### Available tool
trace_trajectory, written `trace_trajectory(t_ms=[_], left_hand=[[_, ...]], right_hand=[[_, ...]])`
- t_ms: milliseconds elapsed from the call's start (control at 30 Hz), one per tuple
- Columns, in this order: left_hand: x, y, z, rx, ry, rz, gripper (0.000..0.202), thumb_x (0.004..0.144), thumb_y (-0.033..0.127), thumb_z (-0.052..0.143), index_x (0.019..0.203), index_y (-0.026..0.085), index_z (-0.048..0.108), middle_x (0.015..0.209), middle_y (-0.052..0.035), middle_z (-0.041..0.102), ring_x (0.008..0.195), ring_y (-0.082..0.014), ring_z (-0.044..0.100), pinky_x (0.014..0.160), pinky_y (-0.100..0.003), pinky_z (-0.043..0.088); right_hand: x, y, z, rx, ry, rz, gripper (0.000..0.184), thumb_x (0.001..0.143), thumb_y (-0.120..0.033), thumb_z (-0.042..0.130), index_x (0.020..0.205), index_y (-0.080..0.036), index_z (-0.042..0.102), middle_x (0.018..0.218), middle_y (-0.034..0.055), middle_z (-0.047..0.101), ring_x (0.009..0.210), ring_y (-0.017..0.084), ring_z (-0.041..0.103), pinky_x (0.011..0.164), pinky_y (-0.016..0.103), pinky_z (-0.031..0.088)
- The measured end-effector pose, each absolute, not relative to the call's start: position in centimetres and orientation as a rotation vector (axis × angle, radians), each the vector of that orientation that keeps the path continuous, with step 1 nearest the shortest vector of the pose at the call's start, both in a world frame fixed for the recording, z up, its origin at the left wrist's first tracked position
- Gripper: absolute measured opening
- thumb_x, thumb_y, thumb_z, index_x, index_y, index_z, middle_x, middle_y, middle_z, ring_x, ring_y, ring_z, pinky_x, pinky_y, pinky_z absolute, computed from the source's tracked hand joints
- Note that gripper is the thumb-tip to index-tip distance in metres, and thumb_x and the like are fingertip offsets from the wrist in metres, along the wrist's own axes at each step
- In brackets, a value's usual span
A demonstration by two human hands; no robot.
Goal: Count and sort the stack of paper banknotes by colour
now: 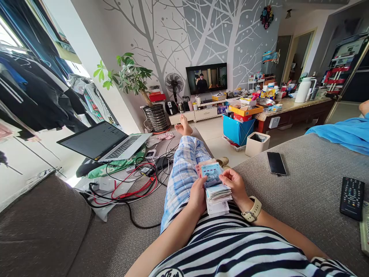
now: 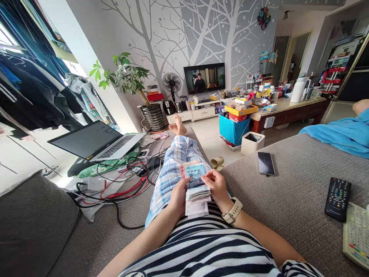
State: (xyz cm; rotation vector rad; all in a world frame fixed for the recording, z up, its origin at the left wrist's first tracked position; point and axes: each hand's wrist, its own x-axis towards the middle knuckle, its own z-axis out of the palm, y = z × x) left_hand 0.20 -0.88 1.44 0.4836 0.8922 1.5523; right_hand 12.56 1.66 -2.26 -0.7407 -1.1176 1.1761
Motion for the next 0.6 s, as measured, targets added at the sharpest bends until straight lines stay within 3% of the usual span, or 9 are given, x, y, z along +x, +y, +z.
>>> trace_trajectory(t_ms=[133, 600], left_hand=[[-0.07, -0.93, 1.32, 0.504, 0.895, 1.413, 0.015, 0.071, 0.014, 0.063, 0.085, 0.017, 0.067, 0.086, -0.0067, 0.073, 0.111, -0.0374, 0.062, 0.093, -0.051, 0.050], [-0.18, -0.77, 0.63, 0.575, 0.868, 1.393, 0.018, 0.069, 0.007, 0.061, 0.083, 0.016, 0.068, 0.086, -0.0071, 0.074, 0.107, -0.0359, 0.064, 0.087, -0.047, 0.054]], right_hand=[[12.45, 2.03, -2.49, -0.769, -1.069, 1.160, 0.032, 0.069, -0.041, 0.075, 0.069, -0.020, 0.051, 0.059, -0.0055, 0.048, 0.053, 0.011, 0.041, 0.053, 0.025, 0.033], [12.83, 1.80, -2.82, -0.843, -1.191, 1.072, 0.032, 0.082, -0.045, 0.060, 0.065, -0.020, 0.049, 0.059, -0.0048, 0.039, 0.055, 0.012, 0.033, 0.052, 0.025, 0.029]])
